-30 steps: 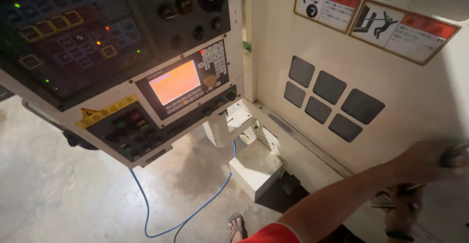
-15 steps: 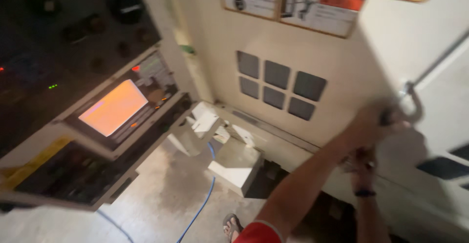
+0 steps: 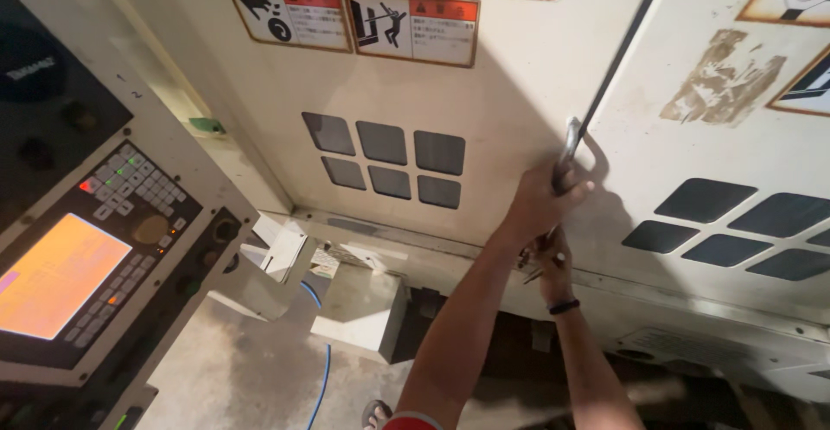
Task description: The person uses a metal bar to pry open the door of a large industrial machine. They repeatedly insert the bar into the door seam and apply leverage until the door opens.
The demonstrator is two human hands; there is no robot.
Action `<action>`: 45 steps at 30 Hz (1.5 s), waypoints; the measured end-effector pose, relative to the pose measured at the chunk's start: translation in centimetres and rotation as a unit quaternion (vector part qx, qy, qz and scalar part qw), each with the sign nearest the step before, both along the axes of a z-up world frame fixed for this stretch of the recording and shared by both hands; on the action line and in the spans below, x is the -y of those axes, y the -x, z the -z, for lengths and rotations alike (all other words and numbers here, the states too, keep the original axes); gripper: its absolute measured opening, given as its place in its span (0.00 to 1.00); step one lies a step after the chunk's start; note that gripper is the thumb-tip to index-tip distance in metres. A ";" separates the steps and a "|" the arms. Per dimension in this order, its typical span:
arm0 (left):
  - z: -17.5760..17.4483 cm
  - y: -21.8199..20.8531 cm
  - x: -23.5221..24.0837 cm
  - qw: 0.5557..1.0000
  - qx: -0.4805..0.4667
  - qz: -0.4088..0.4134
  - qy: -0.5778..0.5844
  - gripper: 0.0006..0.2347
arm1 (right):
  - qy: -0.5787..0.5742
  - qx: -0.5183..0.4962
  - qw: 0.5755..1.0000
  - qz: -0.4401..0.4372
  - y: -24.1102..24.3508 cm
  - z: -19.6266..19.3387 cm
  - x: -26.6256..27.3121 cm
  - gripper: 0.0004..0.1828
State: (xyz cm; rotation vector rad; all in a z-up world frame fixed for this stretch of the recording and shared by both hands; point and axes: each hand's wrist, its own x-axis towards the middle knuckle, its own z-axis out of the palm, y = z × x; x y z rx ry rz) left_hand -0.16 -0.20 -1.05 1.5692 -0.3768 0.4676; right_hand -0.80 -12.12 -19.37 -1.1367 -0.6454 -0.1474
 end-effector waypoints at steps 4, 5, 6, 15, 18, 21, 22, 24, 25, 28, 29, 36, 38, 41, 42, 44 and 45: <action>0.0 0.0 0.1 1.000 -0.012 -0.003 0.007 0.12 | -0.018 -0.062 0.998 -0.011 0.1 -0.1 0.1 0.38; 0.0 0.0 0.1 1.000 -0.010 -0.008 0.006 0.12 | -0.022 -0.068 0.997 -0.011 0.1 0.1 0.2 0.38; 0.0 0.0 0.1 1.000 -0.016 -0.004 0.008 0.12 | -0.027 -0.074 0.997 -0.010 0.0 0.2 0.3 0.38; -0.6 0.3 -0.1 1.000 -0.009 -0.013 -0.005 0.13 | -0.020 -0.089 0.996 0.009 -0.6 1.1 0.2 0.30; -0.6 0.2 -0.1 0.999 -0.011 -0.024 -0.024 0.14 | -0.012 -0.147 0.989 0.002 -0.6 1.3 0.3 0.30; -0.5 0.2 -0.1 1.000 0.000 -0.019 -0.009 0.14 | -0.015 -0.096 0.995 0.007 -0.6 1.3 0.4 0.31; -0.5 0.1 -0.1 1.000 0.001 -0.013 0.000 0.14 | -0.012 -0.092 0.996 0.006 -0.6 1.1 0.4 0.30; -0.4 0.1 0.0 1.000 0.002 -0.005 0.010 0.14 | -0.003 -0.083 0.997 0.004 -0.2 0.9 0.4 0.26; -0.3 0.1 -0.1 1.000 0.003 -0.002 0.012 0.14 | -0.010 -0.094 0.996 -0.005 -0.1 0.7 0.4 0.28; -0.3 0.0 0.0 1.000 0.009 -0.004 0.017 0.14 | -0.016 -0.130 0.991 -0.015 0.2 0.4 0.4 0.30; -0.2 0.0 0.0 1.000 0.011 -0.007 0.018 0.14 | -0.011 -0.145 0.989 -0.004 0.3 0.4 0.4 0.29; -0.7 0.4 -0.3 1.000 -0.003 0.011 0.008 0.14 | -0.009 -0.076 0.997 0.014 -0.1 0.8 0.2 0.27; -0.9 0.5 -0.3 1.000 0.001 -0.001 -0.004 0.14 | 0.004 -0.104 0.994 0.014 -0.1 0.8 0.4 0.29; -1.1 0.6 -0.3 1.000 0.004 0.011 0.012 0.15 | 0.008 -0.121 0.992 0.018 -0.3 0.8 0.5 0.30; -1.1 0.6 -0.3 1.000 0.000 0.014 0.014 0.15 | 0.006 -0.123 0.992 0.020 -0.3 0.8 0.5 0.29; -1.1 0.6 -0.2 1.000 -0.008 0.020 0.019 0.14 | 0.001 -0.115 0.993 0.020 -0.3 0.9 0.4 0.26; -1.0 0.6 -0.2 1.000 -0.008 0.020 0.018 0.15 | -0.001 -0.110 0.994 0.020 -0.3 0.9 0.5 0.25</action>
